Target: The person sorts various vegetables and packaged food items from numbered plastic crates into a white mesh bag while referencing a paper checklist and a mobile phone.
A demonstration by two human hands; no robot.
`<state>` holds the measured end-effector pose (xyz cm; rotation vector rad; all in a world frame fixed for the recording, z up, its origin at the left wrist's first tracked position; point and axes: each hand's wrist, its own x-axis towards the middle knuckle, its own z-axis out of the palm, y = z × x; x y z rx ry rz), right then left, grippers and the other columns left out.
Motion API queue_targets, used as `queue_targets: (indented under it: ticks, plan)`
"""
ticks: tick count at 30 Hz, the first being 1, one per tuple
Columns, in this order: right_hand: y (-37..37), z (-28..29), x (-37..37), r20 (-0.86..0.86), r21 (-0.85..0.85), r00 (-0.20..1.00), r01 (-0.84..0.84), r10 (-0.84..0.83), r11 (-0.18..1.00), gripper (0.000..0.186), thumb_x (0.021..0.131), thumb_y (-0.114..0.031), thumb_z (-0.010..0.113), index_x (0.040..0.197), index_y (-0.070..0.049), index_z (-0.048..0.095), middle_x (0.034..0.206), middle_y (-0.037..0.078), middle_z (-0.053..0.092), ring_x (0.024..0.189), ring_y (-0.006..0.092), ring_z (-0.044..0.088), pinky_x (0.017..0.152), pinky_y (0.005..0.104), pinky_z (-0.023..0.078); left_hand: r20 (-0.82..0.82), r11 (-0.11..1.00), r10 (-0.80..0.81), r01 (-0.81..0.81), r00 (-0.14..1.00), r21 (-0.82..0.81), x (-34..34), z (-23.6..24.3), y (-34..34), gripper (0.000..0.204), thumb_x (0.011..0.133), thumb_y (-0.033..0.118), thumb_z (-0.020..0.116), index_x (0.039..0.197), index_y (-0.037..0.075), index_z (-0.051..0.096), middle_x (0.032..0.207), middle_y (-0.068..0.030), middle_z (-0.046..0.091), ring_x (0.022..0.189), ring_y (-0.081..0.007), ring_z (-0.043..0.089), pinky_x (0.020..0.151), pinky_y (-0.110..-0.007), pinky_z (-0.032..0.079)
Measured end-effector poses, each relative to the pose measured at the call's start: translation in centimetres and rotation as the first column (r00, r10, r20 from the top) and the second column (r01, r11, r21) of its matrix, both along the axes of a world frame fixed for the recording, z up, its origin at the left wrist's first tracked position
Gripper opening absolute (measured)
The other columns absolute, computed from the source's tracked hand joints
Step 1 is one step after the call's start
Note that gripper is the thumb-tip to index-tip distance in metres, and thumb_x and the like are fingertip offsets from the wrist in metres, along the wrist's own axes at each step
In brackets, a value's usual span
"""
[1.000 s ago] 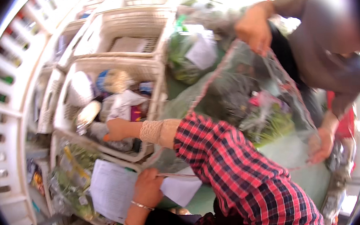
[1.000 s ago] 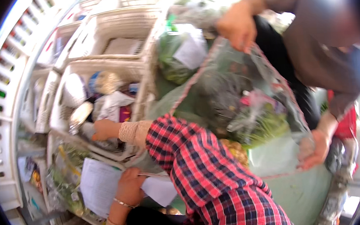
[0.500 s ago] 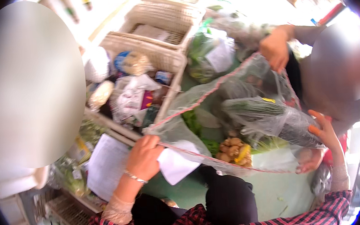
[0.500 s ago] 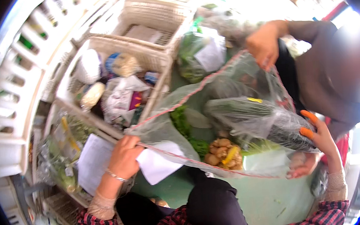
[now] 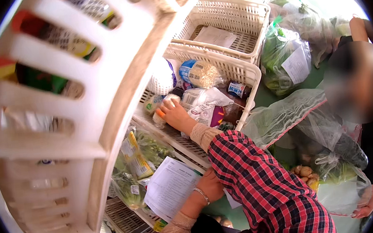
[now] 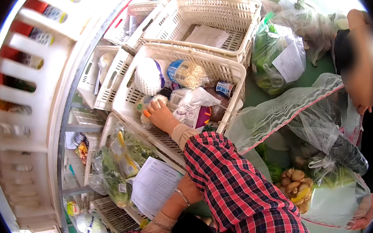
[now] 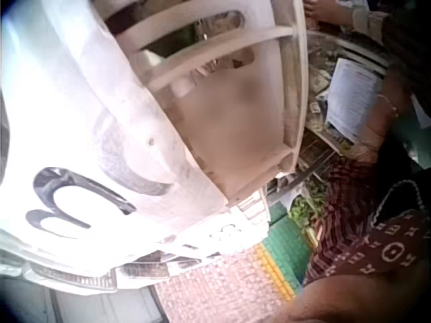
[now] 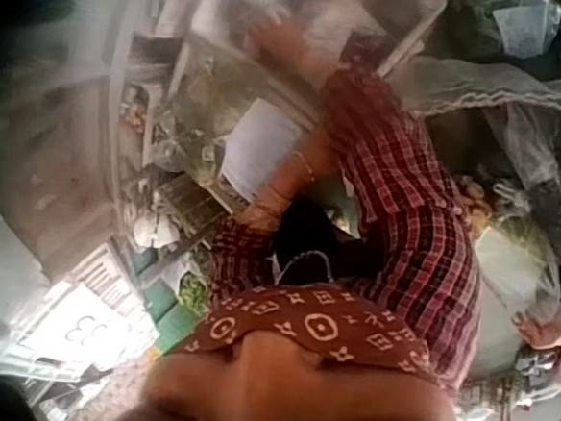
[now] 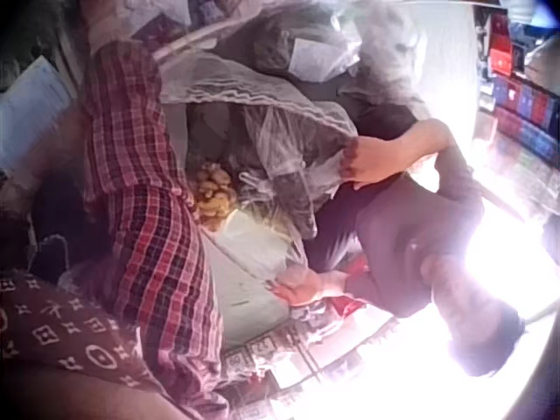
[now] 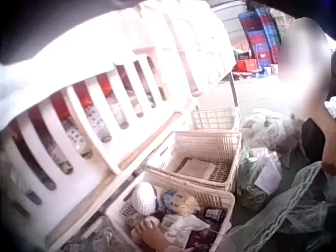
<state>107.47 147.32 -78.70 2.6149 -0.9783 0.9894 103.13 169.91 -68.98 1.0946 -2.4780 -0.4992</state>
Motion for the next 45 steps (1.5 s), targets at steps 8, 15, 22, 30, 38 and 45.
queue_targets:
  ticks: [8, 15, 22, 30, 38, 45]
  plan:
    - [1.3, 21.8, -17.6, 0.691, 0.591, 0.682, -0.724, 0.24, 0.354, 0.037, 0.082, -0.025, 0.061, 0.105, 0.002, 0.05, 0.084, 0.01, 0.061, 0.077, 0.0171, 0.058, 0.069, 0.03, 0.047, 0.002, 0.998, 0.014, -0.014, 1.0, 0.069, 2.0, 0.6, -0.3, 0.033, 0.05, 0.003, 0.058, 0.084, 0.004, 0.058, 0.101, -0.0113, 0.051, 0.094, -0.0308, 0.049, 0.083, -0.042, 0.038]
    - [6.1, 27.8, -29.0, -0.063, 0.954, 0.849, -0.103, 0.524, 0.282, 0.072, 0.073, -0.026, 0.07, 0.129, -0.002, 0.033, 0.121, 0.017, 0.048, 0.11, 0.0282, 0.049, 0.091, 0.0352, 0.041, 0.004, 0.998, 0.025, -0.025, 1.0, 0.056, 2.7, 0.8, 0.2, 0.028, 0.051, 0.002, 0.059, 0.08, 0.004, 0.059, 0.1, -0.009, 0.051, 0.095, -0.0276, 0.05, 0.086, -0.04, 0.038]
    - [2.5, 4.3, -14.0, -0.614, 0.721, 0.445, -0.018, 0.652, 0.692, 0.053, 0.062, -0.029, 0.072, 0.109, -0.011, 0.057, 0.091, 0.012, 0.063, 0.088, 0.0301, 0.059, 0.073, 0.0407, 0.047, -0.026, 0.999, -0.031, 0.031, 0.999, 0.02, 0.7, 0.1, -0.3, 0.028, 0.051, 0.002, 0.058, 0.079, 0.002, 0.058, 0.103, -0.0082, 0.05, 0.098, -0.0268, 0.048, 0.087, -0.039, 0.038]
    - [1.5, 7.1, -13.6, -0.416, 0.861, 0.55, -0.016, 0.724, 0.508, 0.036, 0.067, -0.016, 0.07, 0.101, -0.005, 0.062, 0.09, 0.013, 0.063, 0.087, 0.0307, 0.06, 0.071, 0.0416, 0.047, 0.009, 0.998, 0.009, -0.01, 1.0, 0.055, 1.1, 0.6, 0.3, 0.026, 0.053, 0.002, 0.057, 0.079, 0.002, 0.057, 0.102, -0.0085, 0.05, 0.095, -0.0266, 0.048, 0.088, -0.038, 0.037]
    - [1.7, 21.5, -16.0, -0.249, 0.808, 0.68, -0.246, 0.689, 0.535, 0.029, 0.073, -0.018, 0.063, 0.097, -0.002, 0.061, 0.076, 0.014, 0.062, 0.069, 0.0298, 0.06, 0.061, 0.0386, 0.046, -0.014, 0.999, 0.036, -0.035, 0.999, 0.034, 2.2, 1.2, 0.6, 0.022, 0.055, 0.001, 0.057, 0.077, 0.003, 0.059, 0.099, -0.009, 0.052, 0.096, -0.0269, 0.048, 0.089, -0.038, 0.037]
    - [9.0, 37.8, -33.0, -0.162, 0.953, 0.986, 0.148, 0.034, 0.263, 0.04, 0.082, -0.02, 0.059, 0.113, 0.003, 0.048, 0.063, 0.006, 0.058, 0.048, 0.0081, 0.055, 0.045, 0.0232, 0.045, -0.013, 0.999, 0.052, -0.052, 0.999, 0.015, 1.8, 1.1, 0.2, 0.021, 0.055, -0.002, 0.056, 0.076, 0.002, 0.058, 0.098, -0.0098, 0.052, 0.096, -0.0281, 0.048, 0.086, -0.038, 0.038]
